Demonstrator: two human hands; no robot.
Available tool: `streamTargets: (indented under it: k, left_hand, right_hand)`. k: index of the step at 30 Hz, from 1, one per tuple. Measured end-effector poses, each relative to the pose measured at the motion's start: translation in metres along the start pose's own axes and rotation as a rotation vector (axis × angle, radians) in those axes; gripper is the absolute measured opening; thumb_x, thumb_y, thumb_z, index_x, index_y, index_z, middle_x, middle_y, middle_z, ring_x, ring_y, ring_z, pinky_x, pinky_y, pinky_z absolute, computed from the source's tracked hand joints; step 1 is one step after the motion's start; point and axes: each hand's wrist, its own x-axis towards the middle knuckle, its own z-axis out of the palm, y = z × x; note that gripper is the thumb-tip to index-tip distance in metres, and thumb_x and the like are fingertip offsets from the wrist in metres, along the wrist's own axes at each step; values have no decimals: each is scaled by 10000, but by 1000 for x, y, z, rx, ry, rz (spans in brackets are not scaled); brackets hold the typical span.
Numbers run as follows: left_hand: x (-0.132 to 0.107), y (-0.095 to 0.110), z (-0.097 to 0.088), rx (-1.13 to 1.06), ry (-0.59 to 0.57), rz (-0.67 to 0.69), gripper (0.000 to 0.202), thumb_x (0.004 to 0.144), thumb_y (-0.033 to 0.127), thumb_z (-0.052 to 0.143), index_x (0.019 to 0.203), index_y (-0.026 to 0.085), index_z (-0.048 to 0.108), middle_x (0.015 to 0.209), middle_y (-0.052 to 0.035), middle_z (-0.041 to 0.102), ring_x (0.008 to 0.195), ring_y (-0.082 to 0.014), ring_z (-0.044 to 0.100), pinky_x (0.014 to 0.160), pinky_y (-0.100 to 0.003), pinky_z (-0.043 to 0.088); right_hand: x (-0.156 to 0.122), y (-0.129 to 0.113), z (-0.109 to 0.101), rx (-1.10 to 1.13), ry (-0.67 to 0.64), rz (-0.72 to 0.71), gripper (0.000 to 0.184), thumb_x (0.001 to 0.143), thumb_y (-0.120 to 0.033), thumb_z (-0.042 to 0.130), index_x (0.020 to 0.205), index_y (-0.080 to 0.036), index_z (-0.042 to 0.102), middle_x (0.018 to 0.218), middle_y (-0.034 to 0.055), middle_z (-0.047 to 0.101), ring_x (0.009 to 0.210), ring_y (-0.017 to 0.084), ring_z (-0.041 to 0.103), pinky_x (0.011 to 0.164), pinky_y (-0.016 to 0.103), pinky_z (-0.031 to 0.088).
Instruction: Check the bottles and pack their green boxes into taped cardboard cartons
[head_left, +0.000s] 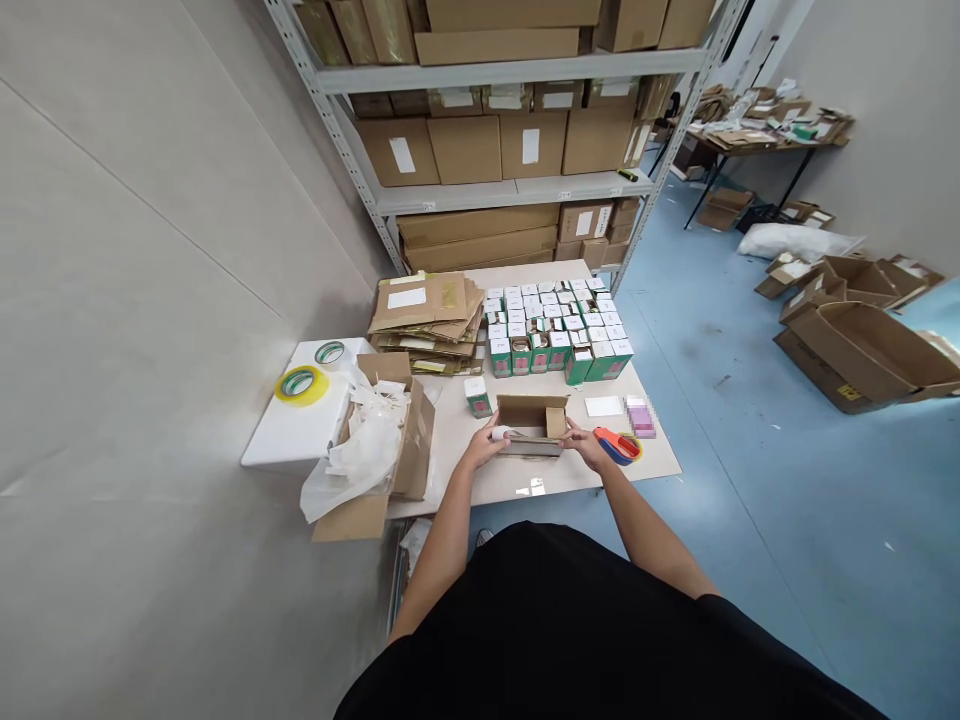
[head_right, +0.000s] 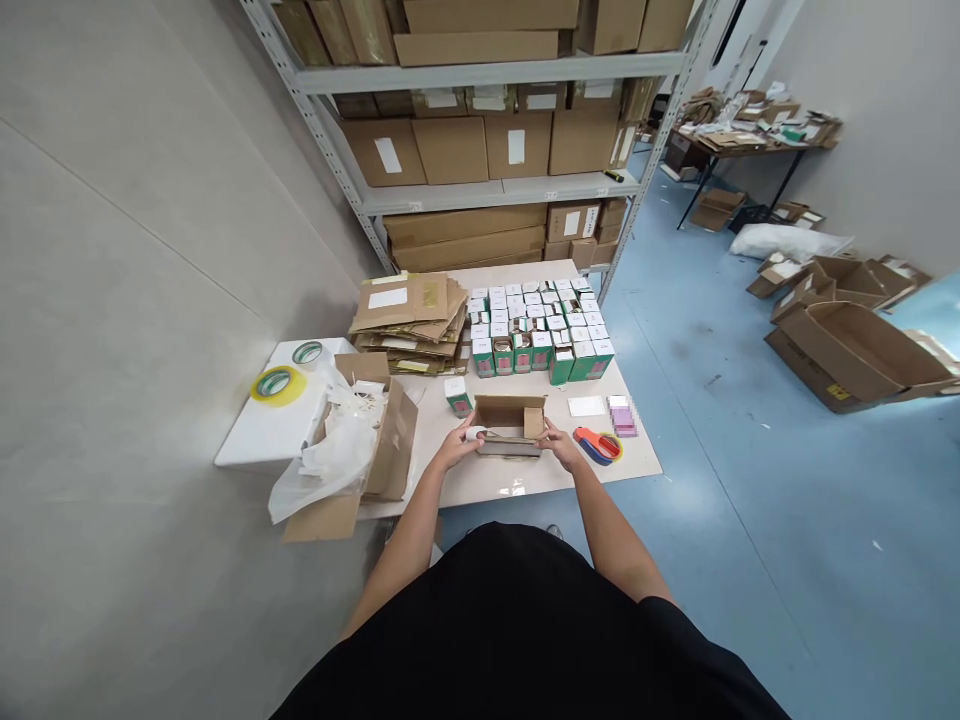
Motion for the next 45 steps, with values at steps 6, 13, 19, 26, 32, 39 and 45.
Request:
streamTargets:
  k: [6, 13, 19, 26, 32, 39, 45]
  left_hand:
    - [-1, -4, -7, 2, -75, 2, 572, 650, 353, 852, 1189, 184, 763, 1439, -126, 648, 1282, -341, 604, 1114, -413, 437]
    - [4, -9, 3, -47, -44, -76, 798, 693, 273, 798, 1452, 175, 571, 1238, -93, 734, 1108, -283, 675, 972, -370, 524]
    - [8, -4, 14, 112, 57, -140, 459, 780, 278, 737, 1226, 182, 691, 1079, -56, 759, 1001, -243, 690, 909, -322, 540]
    - [13, 3, 26, 290, 277, -209, 481, 783, 334, 803, 1229, 212, 673, 1136, -83, 765, 1049, -265, 700, 918, -336, 529]
    - [5, 6, 25, 287, 368, -134, 571, 776, 439, 833, 1278, 219, 676, 1185, -107, 759, 1104, -281, 695, 965, -360, 522]
    - [-3, -10, 19, 178, 417, -112, 397, 919, 301, 605, 1285, 182, 700, 1202, -109, 756, 1077, -244, 702, 989, -342, 517]
    - [7, -13, 13, 239, 523, -138, 491, 883, 240, 625, 1374, 242, 623, 1145, -75, 750, 990, -225, 707, 975, -345, 511]
  right_hand:
    - [2, 2, 3, -30, 5, -6, 256, 639, -463, 855, 807, -280, 793, 1627, 51, 459, 1516, 357, 372, 1173, 452, 356]
    - [8, 8, 5, -29, -33, 34, 314, 577, -452, 899, 828, -279, 823, 1613, 55, 479, 1492, 365, 403, 1149, 448, 387]
    - [3, 18, 8, -2, 78, 11, 367, 656, -512, 880, 928, -271, 830, 1576, 111, 518, 1465, 368, 444, 1143, 461, 381]
    - [13, 32, 13, -15, 274, -39, 477, 651, -645, 829, 888, -234, 786, 1225, 138, 737, 1174, 343, 627, 953, 432, 489]
    - [22, 30, 19, -92, 354, -88, 541, 659, -752, 757, 725, -231, 629, 829, 57, 712, 861, 261, 612, 777, 359, 460]
    - [27, 24, 24, -123, 410, -98, 587, 636, -794, 735, 662, -243, 535, 722, 23, 636, 759, 231, 556, 726, 348, 424]
    - [23, 25, 24, -86, 332, -84, 547, 669, -756, 740, 716, -239, 565, 802, 26, 667, 813, 236, 576, 763, 351, 434]
